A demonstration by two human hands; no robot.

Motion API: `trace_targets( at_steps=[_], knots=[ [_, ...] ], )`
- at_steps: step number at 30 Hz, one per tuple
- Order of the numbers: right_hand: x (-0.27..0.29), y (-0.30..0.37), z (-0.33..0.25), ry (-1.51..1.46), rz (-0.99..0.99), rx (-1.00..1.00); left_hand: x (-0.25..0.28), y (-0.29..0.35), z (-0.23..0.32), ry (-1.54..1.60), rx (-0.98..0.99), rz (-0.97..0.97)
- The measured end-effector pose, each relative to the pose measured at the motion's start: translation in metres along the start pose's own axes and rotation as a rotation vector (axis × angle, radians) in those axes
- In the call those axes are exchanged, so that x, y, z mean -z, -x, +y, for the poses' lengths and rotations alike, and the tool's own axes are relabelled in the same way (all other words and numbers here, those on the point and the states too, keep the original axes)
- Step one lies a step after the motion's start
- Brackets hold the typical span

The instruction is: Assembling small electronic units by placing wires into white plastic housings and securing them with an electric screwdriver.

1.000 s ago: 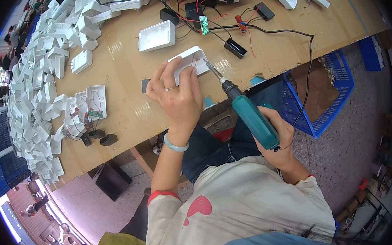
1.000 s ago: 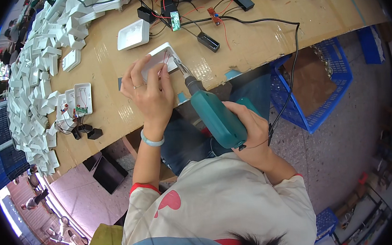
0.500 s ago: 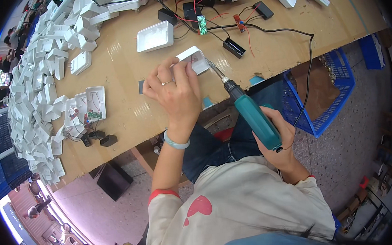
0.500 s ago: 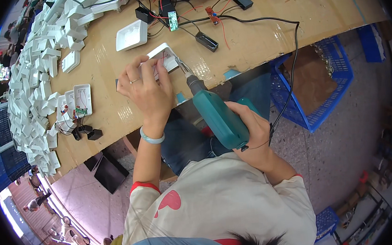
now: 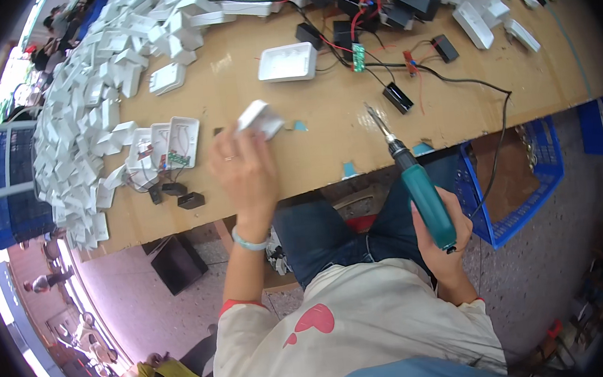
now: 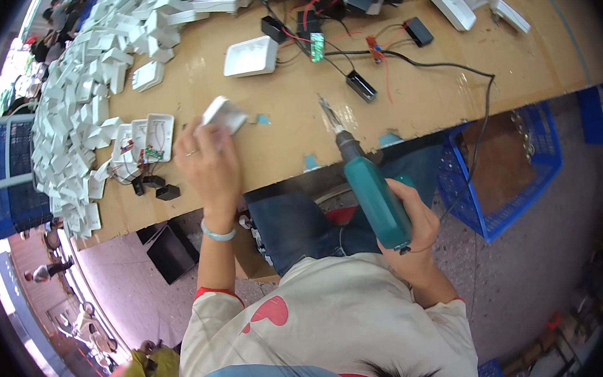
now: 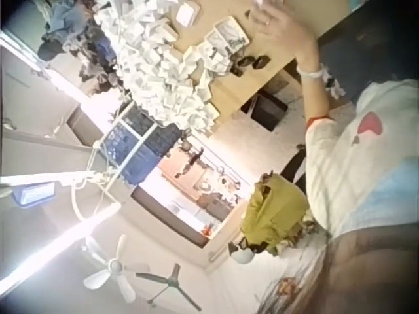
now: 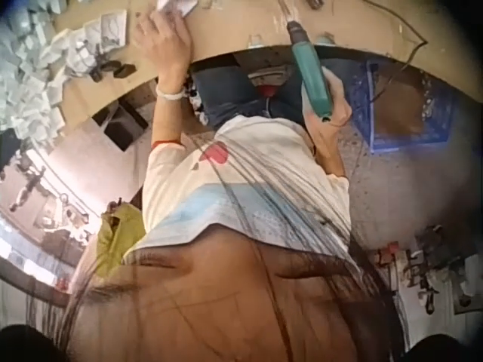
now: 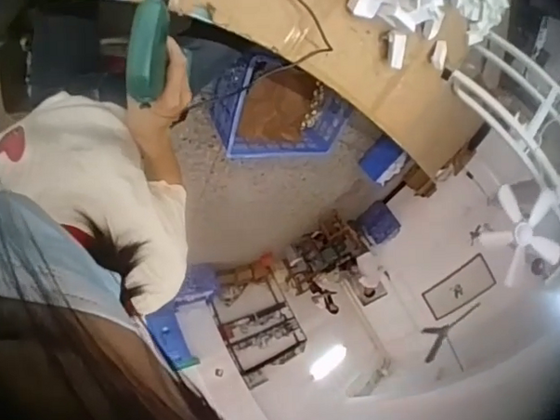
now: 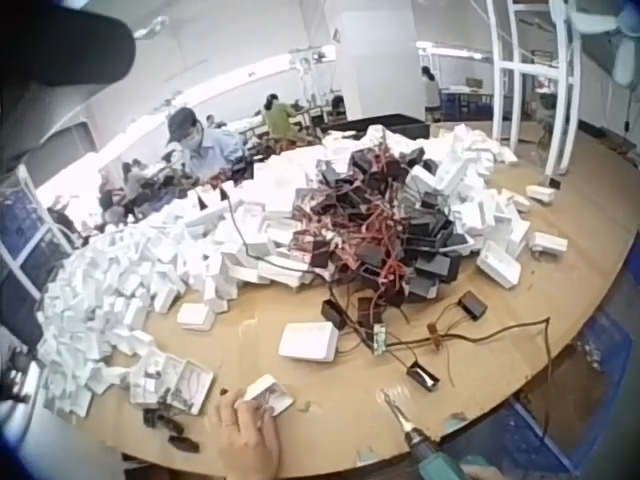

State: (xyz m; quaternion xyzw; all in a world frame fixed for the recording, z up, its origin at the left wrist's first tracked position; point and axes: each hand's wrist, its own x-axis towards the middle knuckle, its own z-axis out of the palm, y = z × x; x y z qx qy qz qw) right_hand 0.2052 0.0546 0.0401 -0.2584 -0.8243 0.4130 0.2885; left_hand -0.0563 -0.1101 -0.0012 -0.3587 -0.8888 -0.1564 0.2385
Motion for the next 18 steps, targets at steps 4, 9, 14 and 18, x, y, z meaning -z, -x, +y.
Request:
trace_targets(
  at_steps=[4,9,14,18],
  knots=[
    [-0.001,0.000,0.006,0.013,0.026,0.022,0.017,-0.003,-0.051,-0.321,0.265,-0.044],
    [-0.002,-0.005,0.003,0.012,0.040,-0.007,0.026,-0.035,-0.021,-0.257,0.172,-0.007],
    [0.011,-0.002,0.010,-0.001,0.056,-0.021,-0.019,-0.098,0.001,0.158,-0.251,-0.182],
    [0.016,0.005,0.016,0.011,0.096,-0.066,-0.041,-0.094,0.012,0.157,-0.419,-0.270]
  ],
)
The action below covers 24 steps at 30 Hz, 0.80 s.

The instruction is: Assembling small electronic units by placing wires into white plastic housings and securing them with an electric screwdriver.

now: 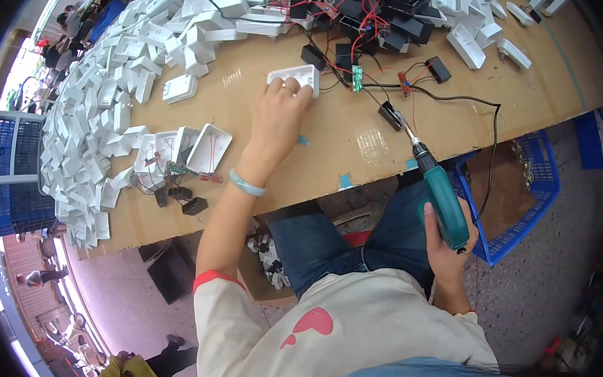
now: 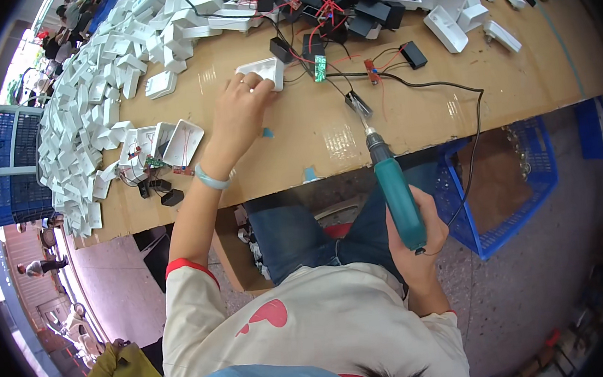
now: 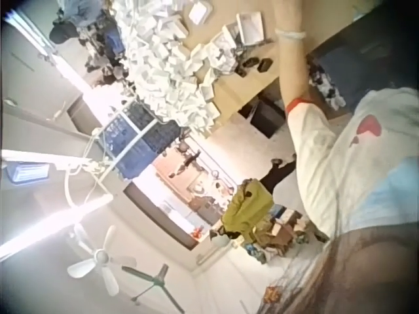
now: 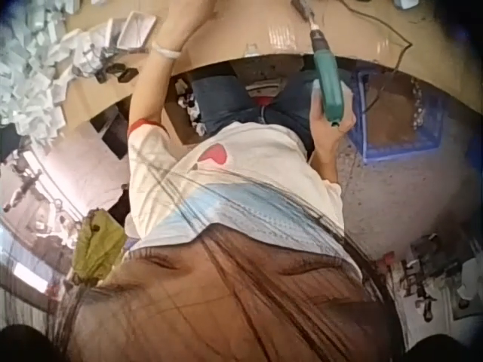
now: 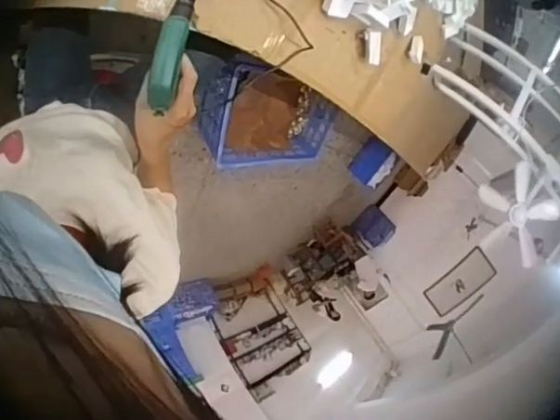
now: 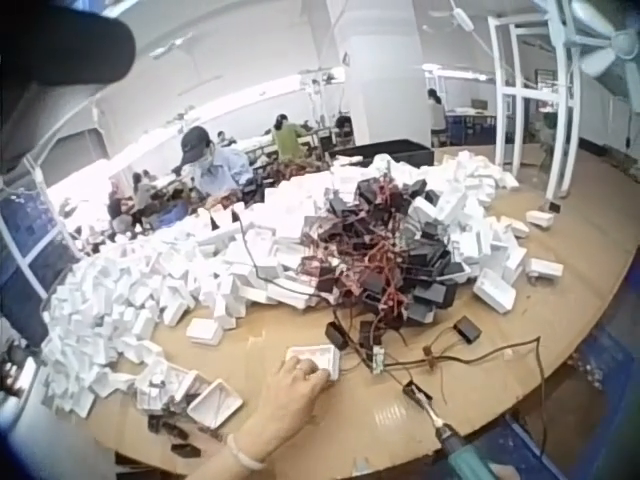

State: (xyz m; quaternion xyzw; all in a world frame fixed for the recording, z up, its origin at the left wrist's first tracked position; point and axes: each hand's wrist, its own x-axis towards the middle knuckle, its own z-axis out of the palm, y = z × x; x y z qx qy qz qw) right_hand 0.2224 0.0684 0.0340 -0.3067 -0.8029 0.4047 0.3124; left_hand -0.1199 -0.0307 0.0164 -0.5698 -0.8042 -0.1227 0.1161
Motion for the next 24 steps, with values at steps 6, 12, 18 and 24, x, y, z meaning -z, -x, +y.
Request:
trace_targets(
  at_steps=[6,12,18,24],
  knots=[
    [0.005,-0.009,0.006,0.036,0.024,-0.012,-0.009,0.033,0.071,-0.066,-0.227,0.118],
    [0.012,-0.009,0.008,0.013,0.059,-0.019,0.003,0.032,0.084,0.093,-0.181,0.156],
    [0.015,-0.006,0.009,0.019,0.103,-0.035,0.034,-0.013,0.023,0.433,0.405,0.184],
    [0.018,-0.007,0.009,0.067,0.096,-0.028,0.017,0.018,-0.036,0.257,0.344,-0.011]
  ],
)
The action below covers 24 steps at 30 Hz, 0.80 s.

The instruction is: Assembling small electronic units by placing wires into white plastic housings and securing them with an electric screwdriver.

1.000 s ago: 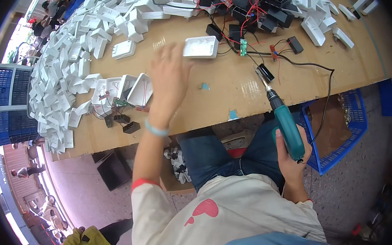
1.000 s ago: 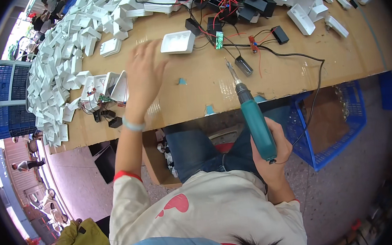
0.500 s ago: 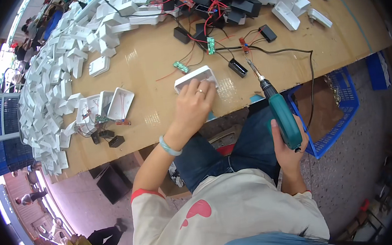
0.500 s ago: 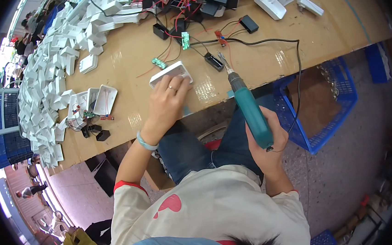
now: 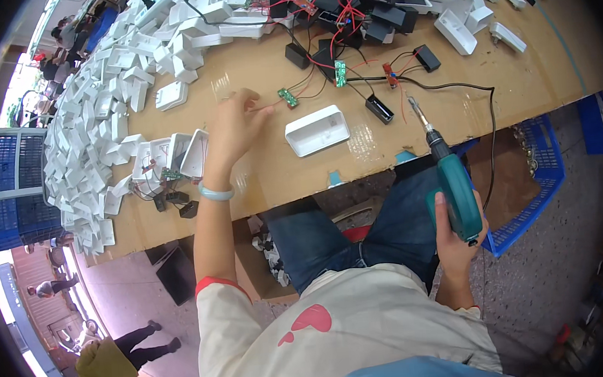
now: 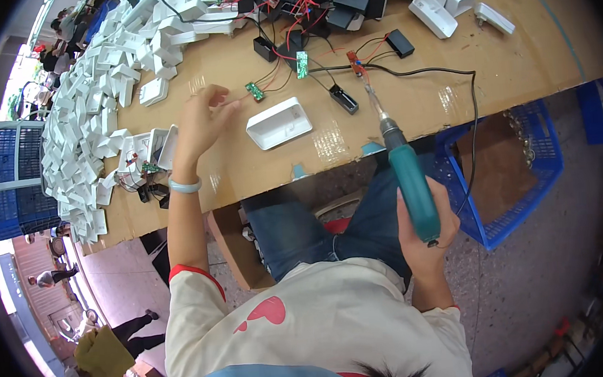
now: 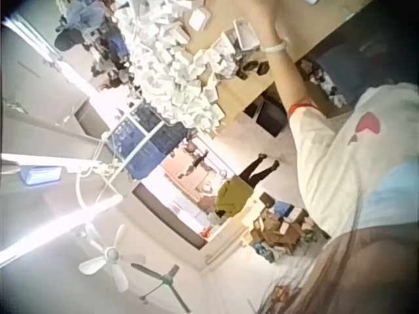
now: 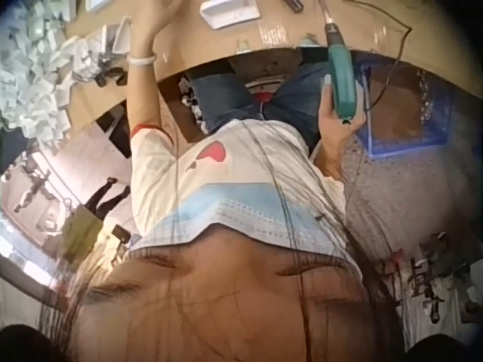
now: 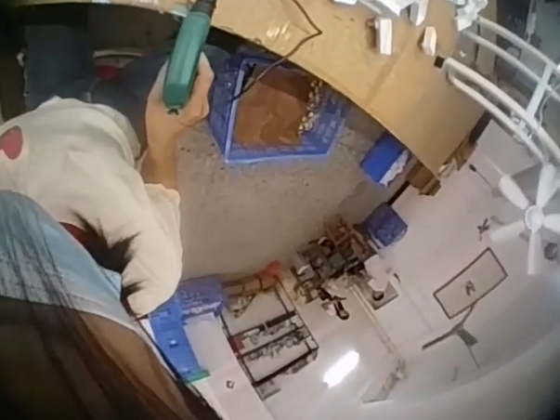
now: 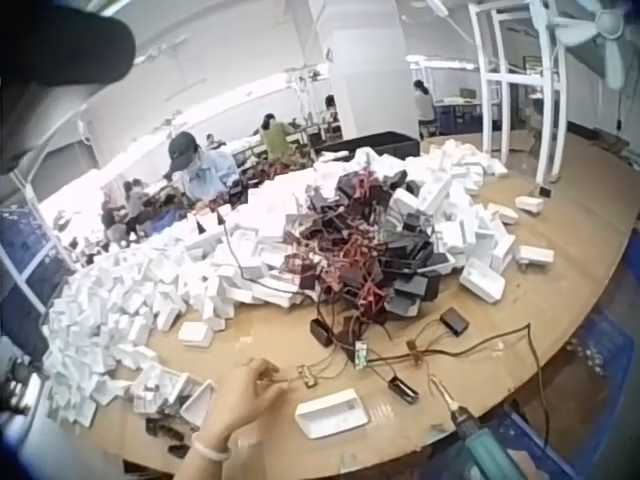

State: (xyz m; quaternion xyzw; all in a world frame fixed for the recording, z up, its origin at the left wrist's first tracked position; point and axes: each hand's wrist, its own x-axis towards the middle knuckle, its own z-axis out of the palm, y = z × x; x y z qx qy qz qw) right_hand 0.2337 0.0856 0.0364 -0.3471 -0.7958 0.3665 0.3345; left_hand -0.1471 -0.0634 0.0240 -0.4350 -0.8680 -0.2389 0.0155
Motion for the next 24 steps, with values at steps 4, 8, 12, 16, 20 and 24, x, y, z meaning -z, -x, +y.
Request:
trace_targets(
  at_steps=[4,8,12,16,20,24],
  knots=[
    [-0.012,-0.005,0.001,-0.040,0.065,0.022,-0.006,0.011,0.001,0.109,0.102,-0.075],
    [-0.007,-0.002,0.000,-0.018,0.004,0.014,0.000,0.042,0.005,0.023,-0.010,0.146],
    [-0.011,0.001,0.004,0.063,0.049,-0.017,0.009,0.072,0.037,0.447,0.171,0.191],
    [-0.018,0.002,0.002,0.017,0.036,0.042,0.012,0.091,0.047,0.487,0.099,0.436],
    [-0.018,0.003,-0.005,0.053,0.033,0.058,0.011,0.096,0.052,0.853,0.270,0.716],
    [-0.016,0.004,-0.006,0.068,0.014,0.060,0.008,0.088,0.045,0.889,0.374,0.708]
  ],
)
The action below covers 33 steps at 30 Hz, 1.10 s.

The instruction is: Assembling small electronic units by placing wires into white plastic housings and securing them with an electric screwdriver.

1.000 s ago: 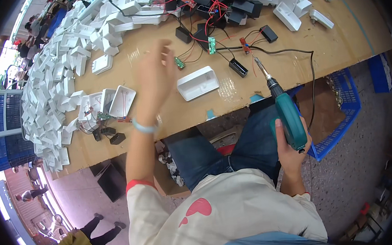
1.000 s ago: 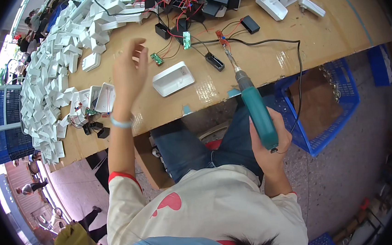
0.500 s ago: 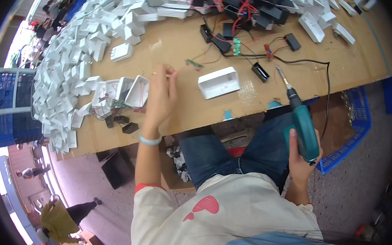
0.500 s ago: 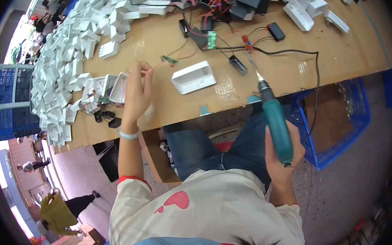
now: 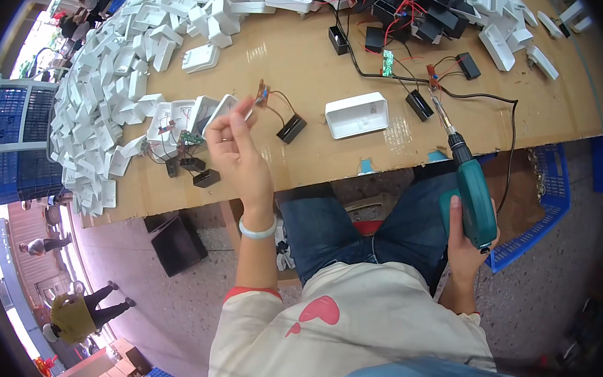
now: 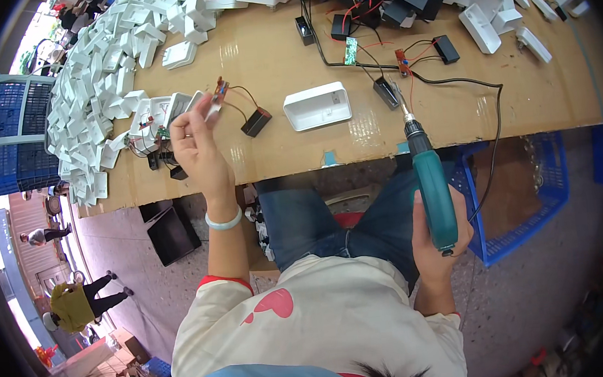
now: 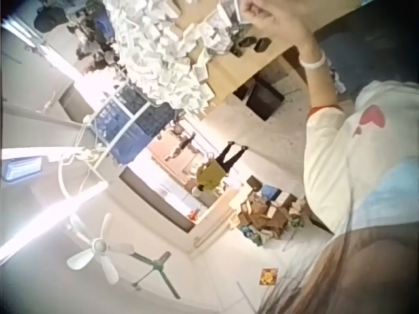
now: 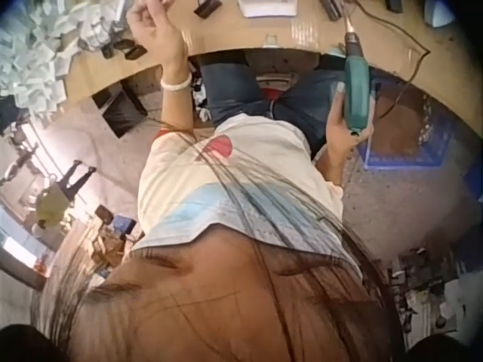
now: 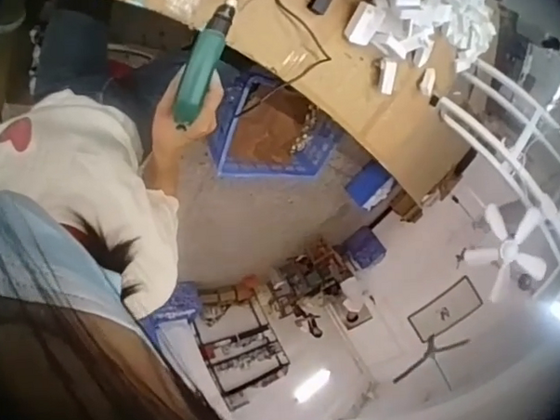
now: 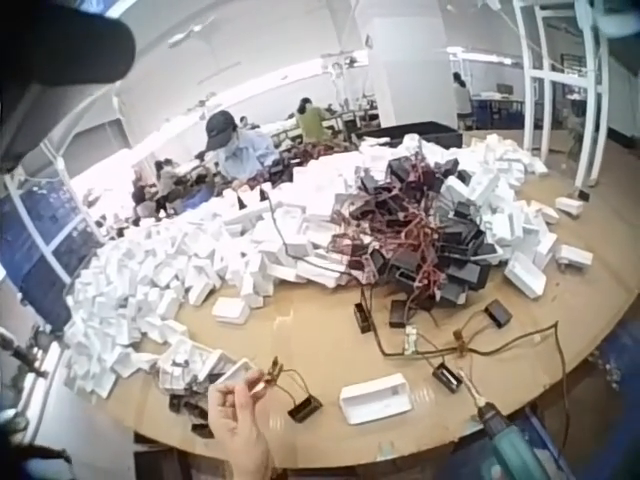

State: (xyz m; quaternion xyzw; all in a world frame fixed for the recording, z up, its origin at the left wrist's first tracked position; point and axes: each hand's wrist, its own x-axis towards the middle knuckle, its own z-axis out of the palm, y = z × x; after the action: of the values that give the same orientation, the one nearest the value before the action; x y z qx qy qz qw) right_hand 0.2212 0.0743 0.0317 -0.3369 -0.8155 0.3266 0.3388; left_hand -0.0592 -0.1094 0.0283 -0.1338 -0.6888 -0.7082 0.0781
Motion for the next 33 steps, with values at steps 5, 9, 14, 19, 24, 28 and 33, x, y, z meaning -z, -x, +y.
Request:
trace_targets(
  at_steps=[5,9,14,19,24,28,33],
  knots=[
    [0.001,0.003,0.001,-0.014,0.014,0.047,-0.012,-0.012,0.012,0.095,-0.130,0.036],
    [0.007,0.005,-0.003,-0.025,-0.044,-0.037,-0.023,-0.009,0.019,0.231,0.040,-0.031],
    [0.012,0.006,-0.007,-0.018,-0.074,-0.054,-0.030,0.015,0.035,0.066,0.136,-0.394],
    [0.003,0.006,-0.015,-0.109,-0.125,0.025,-0.056,0.049,0.029,-0.377,-0.231,-0.620],
    [0.000,0.011,-0.008,-0.198,-0.231,0.007,-0.069,0.052,0.000,-0.716,-0.581,-0.544],
    [-0.005,0.009,-0.009,-0.223,-0.261,0.021,-0.076,0.053,-0.006,-0.773,-0.646,-0.427],
    [-0.016,0.003,-0.009,-0.232,-0.280,0.055,-0.084,0.047,-0.009,-0.819,-0.740,-0.311]
  ],
)
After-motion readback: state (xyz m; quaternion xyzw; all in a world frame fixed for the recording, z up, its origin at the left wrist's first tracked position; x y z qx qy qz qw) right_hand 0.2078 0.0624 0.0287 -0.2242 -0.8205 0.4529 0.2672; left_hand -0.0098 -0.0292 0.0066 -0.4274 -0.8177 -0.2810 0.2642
